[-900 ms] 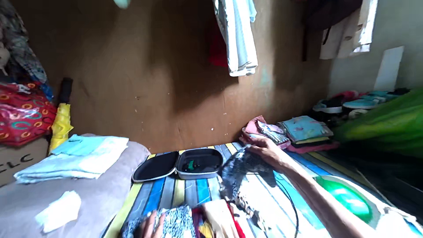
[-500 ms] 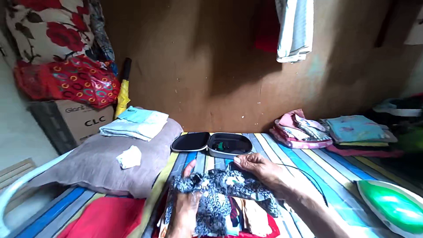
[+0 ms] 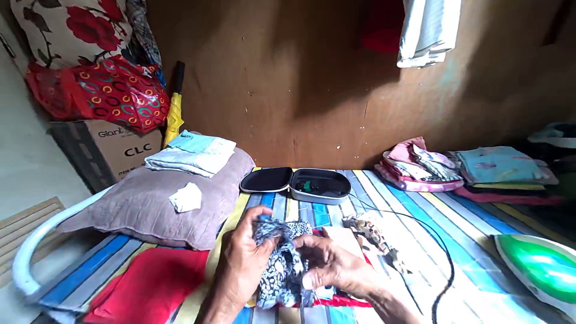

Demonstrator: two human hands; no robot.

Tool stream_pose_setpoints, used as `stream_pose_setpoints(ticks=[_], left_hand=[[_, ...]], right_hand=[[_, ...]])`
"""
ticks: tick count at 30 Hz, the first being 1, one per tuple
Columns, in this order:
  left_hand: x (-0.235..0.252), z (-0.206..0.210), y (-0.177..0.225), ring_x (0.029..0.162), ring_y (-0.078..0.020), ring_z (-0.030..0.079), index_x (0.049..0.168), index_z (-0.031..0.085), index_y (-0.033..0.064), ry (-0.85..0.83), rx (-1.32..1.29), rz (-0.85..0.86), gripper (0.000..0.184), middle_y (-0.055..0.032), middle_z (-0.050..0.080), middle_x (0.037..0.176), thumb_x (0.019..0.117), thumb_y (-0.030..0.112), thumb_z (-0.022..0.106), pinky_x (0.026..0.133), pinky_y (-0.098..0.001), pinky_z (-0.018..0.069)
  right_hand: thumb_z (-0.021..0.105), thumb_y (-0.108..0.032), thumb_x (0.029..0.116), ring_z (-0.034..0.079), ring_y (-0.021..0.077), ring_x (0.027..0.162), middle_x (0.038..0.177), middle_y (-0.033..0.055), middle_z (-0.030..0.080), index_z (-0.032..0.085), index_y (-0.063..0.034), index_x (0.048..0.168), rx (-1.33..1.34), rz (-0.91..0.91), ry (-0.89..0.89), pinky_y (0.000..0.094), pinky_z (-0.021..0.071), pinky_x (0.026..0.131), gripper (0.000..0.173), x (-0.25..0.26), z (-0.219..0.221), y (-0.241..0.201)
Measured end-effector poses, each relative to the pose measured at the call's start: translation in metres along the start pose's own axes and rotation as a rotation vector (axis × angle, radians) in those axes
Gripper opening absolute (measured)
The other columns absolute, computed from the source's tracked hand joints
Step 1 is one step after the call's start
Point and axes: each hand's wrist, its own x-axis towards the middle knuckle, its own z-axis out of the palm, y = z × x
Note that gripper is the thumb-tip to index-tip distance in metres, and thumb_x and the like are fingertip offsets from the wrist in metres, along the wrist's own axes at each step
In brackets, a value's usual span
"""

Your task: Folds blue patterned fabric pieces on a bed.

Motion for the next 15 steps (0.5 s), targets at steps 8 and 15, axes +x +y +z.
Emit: stream_pose_setpoints(ticks=[8,15], left_hand=[[0.022,-0.018,0.006,0.091,-0.0021,0.07,0.11,0.074,0.0142,-0.498,-0.07,-0.156,0.029,0.004,0.075,0.095,0.0818,0.017,0.078,0.084,-0.024,0.058],[0.024,-0.008,-0.009,0.081,-0.0014,0.068,0.109,0.073,0.0089,-0.408,-0.289,-0.233,0.025,0.005,0.073,0.089,0.0843,0.012,0.076,0.075,-0.0218,0.0573]], right_hand=[[0.057,0.0,0.0904,0.063,-0.0076,0.079,0.085,-0.0191,0.067,0.065,-0.0199,0.094,0.252,0.023,0.231,0.0171,0.0539,0.075,0.022,0.0,0.027,0.025],[0.067,0.007,0.0793,0.07,0.0013,0.095,0.104,-0.0117,0.073,0.052,-0.0143,0.119,0.454,0.067,0.155,0.024,0.0594,0.085,0.047,-0.004,0.026,0.02]])
